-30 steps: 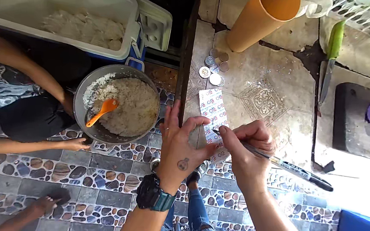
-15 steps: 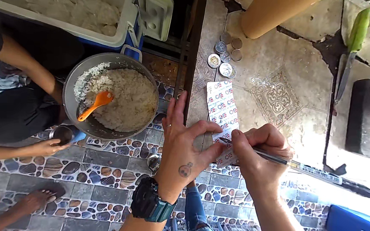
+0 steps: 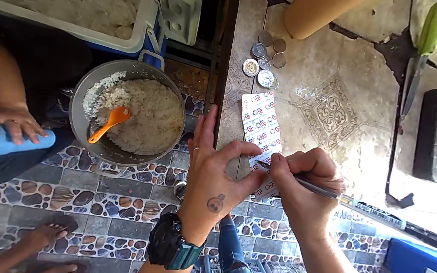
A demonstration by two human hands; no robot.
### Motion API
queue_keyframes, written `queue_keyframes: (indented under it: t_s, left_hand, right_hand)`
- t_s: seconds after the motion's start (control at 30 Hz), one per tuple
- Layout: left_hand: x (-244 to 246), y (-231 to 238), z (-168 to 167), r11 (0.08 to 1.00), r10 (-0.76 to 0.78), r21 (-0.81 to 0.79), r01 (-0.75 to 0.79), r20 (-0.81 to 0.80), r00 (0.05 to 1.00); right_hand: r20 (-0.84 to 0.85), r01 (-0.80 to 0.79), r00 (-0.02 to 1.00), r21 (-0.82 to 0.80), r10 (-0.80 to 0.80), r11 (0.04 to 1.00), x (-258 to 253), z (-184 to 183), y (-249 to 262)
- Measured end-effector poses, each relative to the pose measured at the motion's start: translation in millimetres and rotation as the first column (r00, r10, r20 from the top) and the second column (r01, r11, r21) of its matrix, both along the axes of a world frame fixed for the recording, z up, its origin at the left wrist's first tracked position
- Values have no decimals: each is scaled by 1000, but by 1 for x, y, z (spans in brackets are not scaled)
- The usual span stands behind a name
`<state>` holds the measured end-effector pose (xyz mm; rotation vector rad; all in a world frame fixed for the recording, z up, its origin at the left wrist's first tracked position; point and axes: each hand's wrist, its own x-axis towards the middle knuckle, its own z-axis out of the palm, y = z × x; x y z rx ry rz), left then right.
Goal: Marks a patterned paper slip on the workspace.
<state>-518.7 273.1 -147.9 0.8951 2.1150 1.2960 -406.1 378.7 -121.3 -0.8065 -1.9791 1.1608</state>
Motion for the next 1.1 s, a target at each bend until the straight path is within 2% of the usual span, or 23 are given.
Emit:
queue_keyframes:
  t_s: [0.13, 0.3, 1.1]
  left_hand:
    - [0, 0, 0, 1000, 4, -1, -4, 3, 1000]
    - [0, 1, 2, 1000, -5, -4, 5, 6, 1000]
    - [-1, 0, 2, 1000, -11, 15, 11, -8, 1000]
  right_hand:
    - [12, -36, 999, -26, 36, 999, 2, 2, 2]
    - [-25, 15, 1000, -6, -15, 1000, -1, 1, 1]
    - [-4, 37, 999, 7, -37, 999, 0, 1, 0]
